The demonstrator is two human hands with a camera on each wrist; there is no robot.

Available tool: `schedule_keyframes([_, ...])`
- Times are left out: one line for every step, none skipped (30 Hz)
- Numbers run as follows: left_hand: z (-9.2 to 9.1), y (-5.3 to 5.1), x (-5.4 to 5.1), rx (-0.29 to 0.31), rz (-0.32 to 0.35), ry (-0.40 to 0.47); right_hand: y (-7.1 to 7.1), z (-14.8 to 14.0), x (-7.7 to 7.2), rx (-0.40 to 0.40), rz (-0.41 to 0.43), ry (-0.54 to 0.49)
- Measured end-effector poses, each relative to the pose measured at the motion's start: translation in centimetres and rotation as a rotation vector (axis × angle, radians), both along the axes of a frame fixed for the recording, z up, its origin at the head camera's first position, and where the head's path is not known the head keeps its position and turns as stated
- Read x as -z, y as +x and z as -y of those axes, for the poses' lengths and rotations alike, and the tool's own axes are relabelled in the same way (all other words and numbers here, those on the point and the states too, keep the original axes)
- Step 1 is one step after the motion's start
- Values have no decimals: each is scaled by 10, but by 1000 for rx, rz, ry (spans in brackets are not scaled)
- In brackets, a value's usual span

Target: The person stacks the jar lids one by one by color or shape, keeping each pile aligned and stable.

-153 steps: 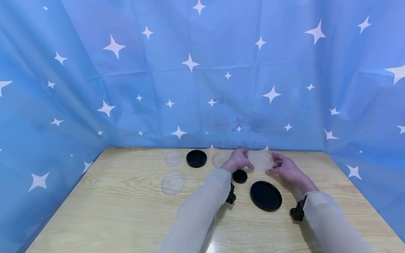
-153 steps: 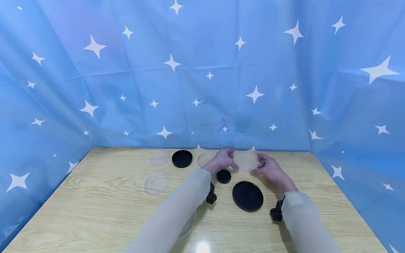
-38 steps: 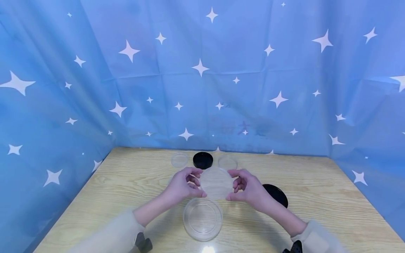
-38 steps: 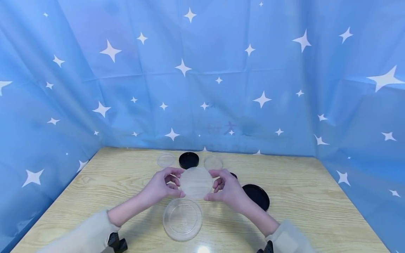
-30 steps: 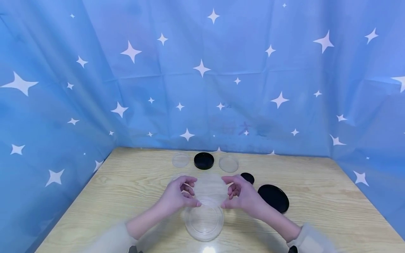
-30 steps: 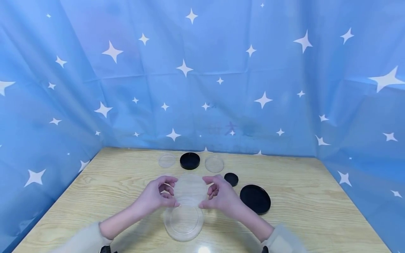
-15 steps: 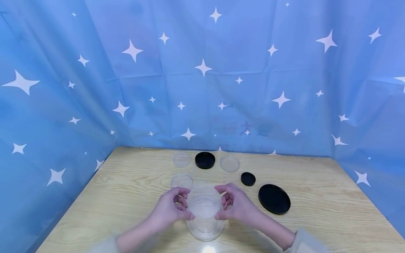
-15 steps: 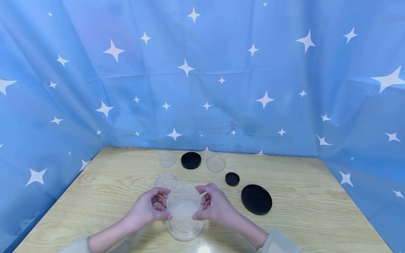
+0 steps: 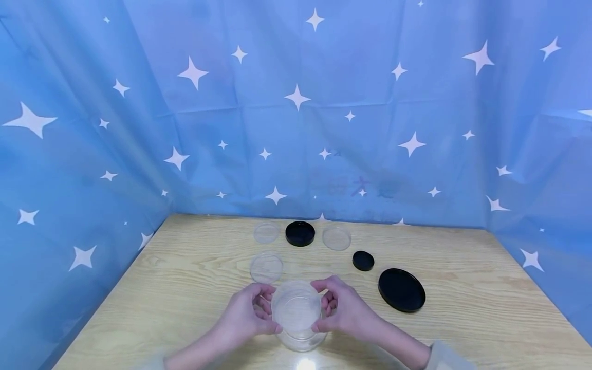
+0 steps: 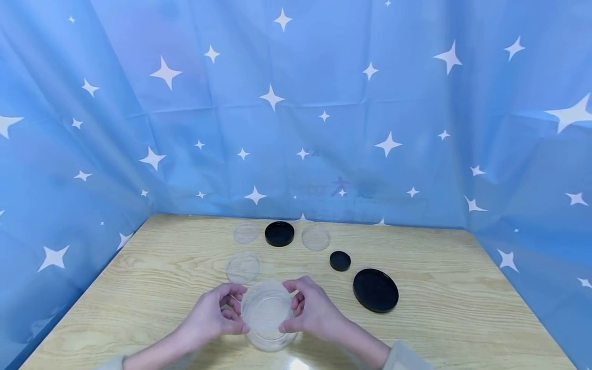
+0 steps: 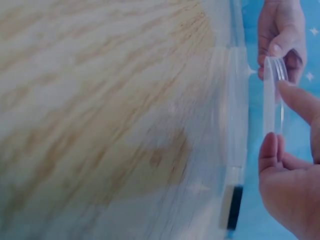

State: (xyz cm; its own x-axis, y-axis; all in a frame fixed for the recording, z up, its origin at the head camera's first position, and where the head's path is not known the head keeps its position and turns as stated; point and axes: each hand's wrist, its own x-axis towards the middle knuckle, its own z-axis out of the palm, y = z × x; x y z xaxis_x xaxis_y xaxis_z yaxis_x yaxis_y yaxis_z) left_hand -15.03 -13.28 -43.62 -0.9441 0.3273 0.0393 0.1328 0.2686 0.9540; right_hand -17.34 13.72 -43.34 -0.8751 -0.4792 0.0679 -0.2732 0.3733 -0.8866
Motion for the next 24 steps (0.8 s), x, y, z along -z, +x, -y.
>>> schedule_keyframes([0,1,0,3,-2,-3,0,0,0,-1,-1,15])
schedule_keyframes([1,1,0,7,-3,-13,1,1,0,-2,-1,25])
schedule_keyframes([1,1,1,11,-6,-19,1,1,0,-3,1,32])
schedule_keyframes([2,1,1,16,-11,-25,2,1,0,-5,1,43])
schedule_keyframes([2,1,1,20,-16,-34,2,1,1,-7,5,48])
schedule_keyframes([3,2,1,24,-15,-36,3,1,1,-12,7,51])
schedule_keyframes([3,2,2,29,-19,-43,3,1,1,-16,10,52])
schedule_keyframes([3,2,2,33,-23,-51,4,1,2,-20,12,52])
schedule_keyframes([3,2,3,38,-29,-60,4,1,3,-25,13,53])
schedule_keyframes([3,2,4,42,-31,-66,4,1,3,-30,14,55])
schedule_keyframes([4,2,4,47,-36,-72,4,1,4,-32,17,55])
schedule_keyframes([4,1,5,51,-40,-77,3,1,5,-33,20,56])
schedule_keyframes([4,1,6,53,-46,-85,3,0,5,-35,21,58])
schedule_keyframes([4,1,6,55,-50,-91,3,0,6,-36,23,61])
schedule_keyframes([4,0,7,57,-54,-98,3,0,6,-37,23,64])
schedule_keyframes([4,0,7,58,-53,-100,3,0,6,-37,25,66])
schedule_keyframes([4,0,7,58,-54,-103,2,0,6,-37,25,69])
schedule_keyframes([4,-1,8,59,-52,-104,2,0,6,-38,24,71])
schedule_keyframes([4,-2,8,59,-51,-99,2,0,6,-40,23,72])
schedule_keyframes([4,-2,8,61,-48,-95,2,0,6,-41,23,74])
schedule_keyframes([4,-3,8,62,-44,-84,2,0,5,-42,19,76])
schedule_keyframes([4,-4,8,63,-42,-76,2,0,5,-41,15,80])
schedule_keyframes([4,-4,9,63,-45,-74,2,0,5,-40,6,88])
schedule_keyframes([4,-5,9,64,-45,-68,2,0,5,-38,-4,97])
